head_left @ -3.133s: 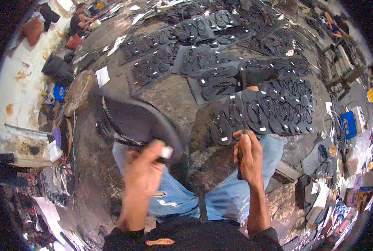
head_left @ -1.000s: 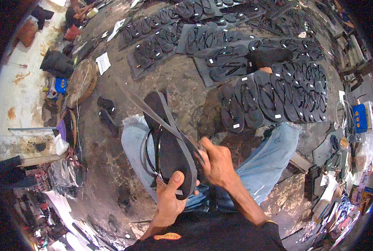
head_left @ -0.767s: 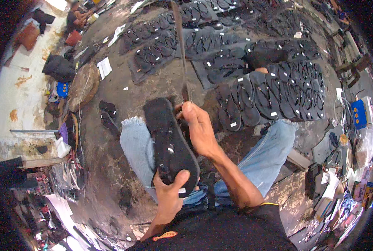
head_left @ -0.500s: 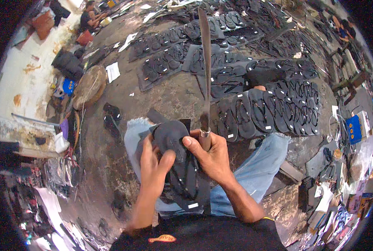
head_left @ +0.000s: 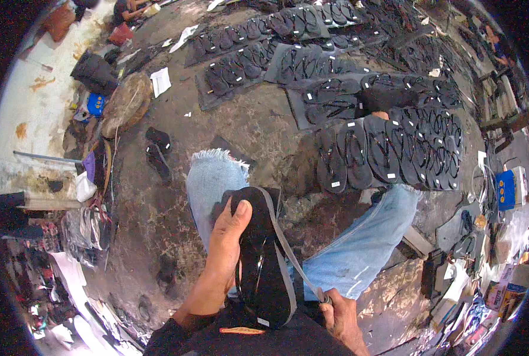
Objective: The person sits on the floor and uses a long blade to trim the edges of black flip-flops. They pick up each flip-flop, scrape the blade along the sole and strap edges, and place the finished items into a growing pile.
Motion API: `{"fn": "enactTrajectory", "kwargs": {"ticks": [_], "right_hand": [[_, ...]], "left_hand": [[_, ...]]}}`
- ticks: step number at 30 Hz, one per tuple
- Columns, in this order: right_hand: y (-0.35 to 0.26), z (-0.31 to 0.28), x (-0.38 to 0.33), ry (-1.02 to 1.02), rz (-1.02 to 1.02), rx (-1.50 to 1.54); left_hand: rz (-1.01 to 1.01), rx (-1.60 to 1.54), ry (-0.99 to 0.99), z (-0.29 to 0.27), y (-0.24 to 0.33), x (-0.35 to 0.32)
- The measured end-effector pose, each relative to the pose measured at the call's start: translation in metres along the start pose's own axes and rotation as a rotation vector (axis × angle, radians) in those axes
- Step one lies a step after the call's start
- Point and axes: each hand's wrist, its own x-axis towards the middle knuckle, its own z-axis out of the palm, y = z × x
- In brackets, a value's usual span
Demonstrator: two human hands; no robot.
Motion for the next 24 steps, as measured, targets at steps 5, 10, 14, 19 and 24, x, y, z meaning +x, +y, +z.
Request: {"fn": "enactTrajectory", "kwargs": {"ticks": [5,10,14,19,24], "right_hand": [[-0.015,-0.004,0.066,0.131,-0.06,-0.136],[-0.057,-0.044,0.13,0.067,-0.185,-0.22],[-0.103,-0.081,0.168,-0.202,-0.239,-0.187],[-0.126,-0.084,0.21,-0.236,-0.383,-0.057],[-0.11,-0.03,0.168,0.134,-0.314,0.535]], "left_hand": [[0.097,0.11,0.006,0.01,0.006,0.0],[0.148,0.215,-0.067,0.013,0.007,0.004],[0.1,0.197,-0.01,0.015,0.005,0.005],[0.105,0.252,-0.065,0.015,0.015,-0.001],[0.191,0.159,-0.021,0.014,-0.001,0.006]]}}
